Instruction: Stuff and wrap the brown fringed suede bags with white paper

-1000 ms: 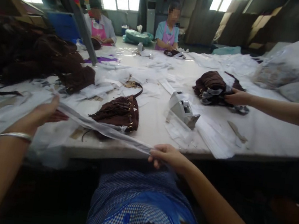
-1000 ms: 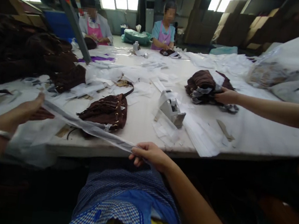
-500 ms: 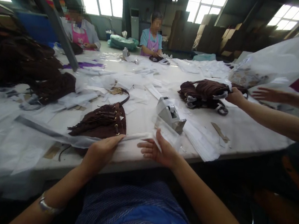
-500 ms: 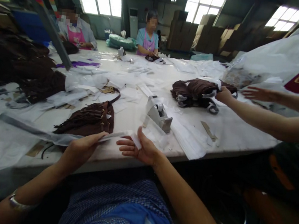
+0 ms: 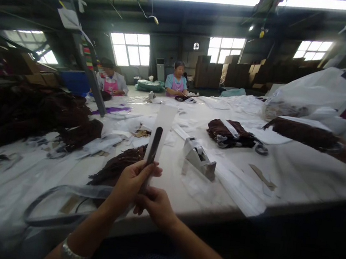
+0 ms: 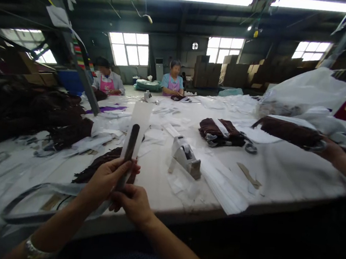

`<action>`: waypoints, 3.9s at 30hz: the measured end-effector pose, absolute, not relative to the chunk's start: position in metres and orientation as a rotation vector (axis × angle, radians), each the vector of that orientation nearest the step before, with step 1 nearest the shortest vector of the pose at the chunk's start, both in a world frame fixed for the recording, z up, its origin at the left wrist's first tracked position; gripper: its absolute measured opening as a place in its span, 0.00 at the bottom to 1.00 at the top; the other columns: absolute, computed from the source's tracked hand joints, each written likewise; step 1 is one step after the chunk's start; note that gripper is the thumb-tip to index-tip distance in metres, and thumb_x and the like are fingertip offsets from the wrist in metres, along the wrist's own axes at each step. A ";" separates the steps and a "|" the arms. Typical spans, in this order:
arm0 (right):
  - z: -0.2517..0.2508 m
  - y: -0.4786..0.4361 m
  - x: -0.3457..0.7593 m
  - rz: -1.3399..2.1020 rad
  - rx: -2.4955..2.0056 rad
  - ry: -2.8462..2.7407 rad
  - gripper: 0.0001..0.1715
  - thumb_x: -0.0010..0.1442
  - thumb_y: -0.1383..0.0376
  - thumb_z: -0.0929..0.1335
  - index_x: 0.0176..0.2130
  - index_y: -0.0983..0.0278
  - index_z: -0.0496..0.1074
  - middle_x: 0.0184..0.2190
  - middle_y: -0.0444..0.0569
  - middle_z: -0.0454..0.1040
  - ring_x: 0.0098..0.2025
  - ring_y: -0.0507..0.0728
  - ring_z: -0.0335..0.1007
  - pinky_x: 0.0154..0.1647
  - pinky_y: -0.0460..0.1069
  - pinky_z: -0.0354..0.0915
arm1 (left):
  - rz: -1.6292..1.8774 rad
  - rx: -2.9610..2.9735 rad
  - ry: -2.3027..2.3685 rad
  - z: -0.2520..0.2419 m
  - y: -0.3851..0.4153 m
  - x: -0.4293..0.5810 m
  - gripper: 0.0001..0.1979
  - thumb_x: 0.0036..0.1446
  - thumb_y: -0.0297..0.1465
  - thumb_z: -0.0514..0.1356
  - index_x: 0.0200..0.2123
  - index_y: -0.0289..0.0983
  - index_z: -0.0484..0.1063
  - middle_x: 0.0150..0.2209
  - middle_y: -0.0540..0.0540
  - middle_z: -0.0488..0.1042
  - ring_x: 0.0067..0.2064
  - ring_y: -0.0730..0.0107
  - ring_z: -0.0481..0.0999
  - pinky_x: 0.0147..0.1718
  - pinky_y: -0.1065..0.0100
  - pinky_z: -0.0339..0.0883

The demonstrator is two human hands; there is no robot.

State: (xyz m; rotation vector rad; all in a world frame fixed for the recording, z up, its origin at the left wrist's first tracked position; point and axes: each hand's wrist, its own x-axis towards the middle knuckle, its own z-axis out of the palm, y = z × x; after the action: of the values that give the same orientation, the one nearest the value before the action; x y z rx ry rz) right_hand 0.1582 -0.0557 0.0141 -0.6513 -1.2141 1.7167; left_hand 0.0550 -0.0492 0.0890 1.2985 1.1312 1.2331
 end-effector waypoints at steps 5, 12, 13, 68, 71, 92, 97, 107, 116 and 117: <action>0.006 -0.061 0.163 1.616 -0.752 -1.151 0.23 0.51 0.50 0.74 0.25 0.69 0.76 0.16 0.45 0.72 0.18 0.50 0.67 0.23 0.44 0.63 | 1.058 1.242 1.155 0.061 -0.065 0.050 0.23 0.56 0.47 0.63 0.42 0.31 0.74 0.35 0.42 0.79 0.15 0.78 0.66 0.12 0.73 0.58; -0.006 -0.071 0.155 1.607 -0.778 -1.011 0.22 0.50 0.50 0.75 0.27 0.69 0.78 0.17 0.45 0.73 0.19 0.50 0.69 0.25 0.45 0.67 | 1.011 1.198 1.198 0.048 -0.078 0.046 0.23 0.56 0.46 0.63 0.45 0.33 0.77 0.39 0.42 0.79 0.23 0.76 0.71 0.21 0.73 0.65; -0.005 -0.071 0.156 1.614 -0.780 -1.003 0.22 0.50 0.50 0.75 0.28 0.69 0.79 0.18 0.46 0.74 0.20 0.51 0.70 0.26 0.46 0.68 | 1.021 1.211 1.213 0.047 -0.079 0.044 0.22 0.57 0.46 0.63 0.45 0.34 0.78 0.39 0.42 0.80 0.28 0.72 0.75 0.26 0.72 0.68; 0.004 0.002 0.274 0.498 -1.191 -2.303 0.15 0.61 0.72 0.68 0.48 0.64 0.72 0.44 0.52 0.76 0.44 0.55 0.74 0.46 0.50 0.67 | 0.480 2.783 1.082 -0.016 -0.048 0.054 0.16 0.61 0.22 0.56 0.49 0.42 0.75 0.46 0.47 0.79 0.43 0.66 0.75 0.40 0.68 0.70; 0.007 -0.012 0.275 0.292 -1.314 -2.363 0.08 0.63 0.64 0.69 0.41 0.65 0.76 0.39 0.53 0.76 0.43 0.57 0.72 0.44 0.50 0.64 | 0.479 2.785 1.127 -0.017 -0.051 0.055 0.16 0.61 0.21 0.57 0.50 0.41 0.74 0.46 0.46 0.79 0.43 0.64 0.75 0.39 0.67 0.71; 0.041 0.008 0.218 0.335 -1.145 -3.077 0.11 0.59 0.67 0.68 0.42 0.57 0.79 0.39 0.45 0.80 0.37 0.55 0.73 0.29 0.47 0.54 | 0.900 2.557 0.995 -0.049 -0.057 0.038 0.16 0.65 0.23 0.51 0.52 0.38 0.72 0.47 0.42 0.78 0.46 0.63 0.79 0.45 0.65 0.73; 0.047 0.013 0.219 0.036 -0.775 -3.354 0.13 0.61 0.71 0.67 0.44 0.60 0.76 0.40 0.48 0.78 0.33 0.54 0.71 0.25 0.48 0.47 | 0.932 2.462 1.057 -0.050 -0.061 0.037 0.17 0.67 0.26 0.50 0.55 0.41 0.70 0.50 0.43 0.77 0.49 0.62 0.78 0.47 0.65 0.71; 0.036 0.016 0.251 0.278 -0.699 -3.255 0.20 0.66 0.70 0.64 0.53 0.54 0.74 0.51 0.45 0.77 0.45 0.54 0.73 0.36 0.46 0.59 | 0.886 2.313 1.267 -0.038 -0.053 0.035 0.17 0.65 0.31 0.56 0.56 0.43 0.67 0.59 0.46 0.72 0.52 0.64 0.77 0.49 0.67 0.70; 0.020 0.009 0.254 0.351 -0.863 -3.000 0.12 0.66 0.63 0.67 0.47 0.61 0.78 0.40 0.50 0.79 0.41 0.55 0.73 0.37 0.47 0.61 | 0.801 2.377 1.250 -0.034 -0.041 0.027 0.11 0.64 0.34 0.57 0.48 0.40 0.74 0.54 0.43 0.74 0.51 0.62 0.77 0.49 0.66 0.70; 0.019 0.011 0.255 0.317 -0.826 -3.011 0.11 0.66 0.64 0.67 0.46 0.60 0.78 0.40 0.49 0.79 0.41 0.55 0.72 0.35 0.47 0.59 | 0.790 2.398 1.261 -0.034 -0.043 0.023 0.12 0.65 0.34 0.58 0.50 0.39 0.73 0.53 0.43 0.75 0.50 0.63 0.77 0.49 0.67 0.70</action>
State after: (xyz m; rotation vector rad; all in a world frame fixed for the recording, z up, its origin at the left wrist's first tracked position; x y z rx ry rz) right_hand 0.2551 0.0105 0.0185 -0.8258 -3.0113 0.3173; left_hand 0.0225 -0.0431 -0.0342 2.3978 1.2611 0.7900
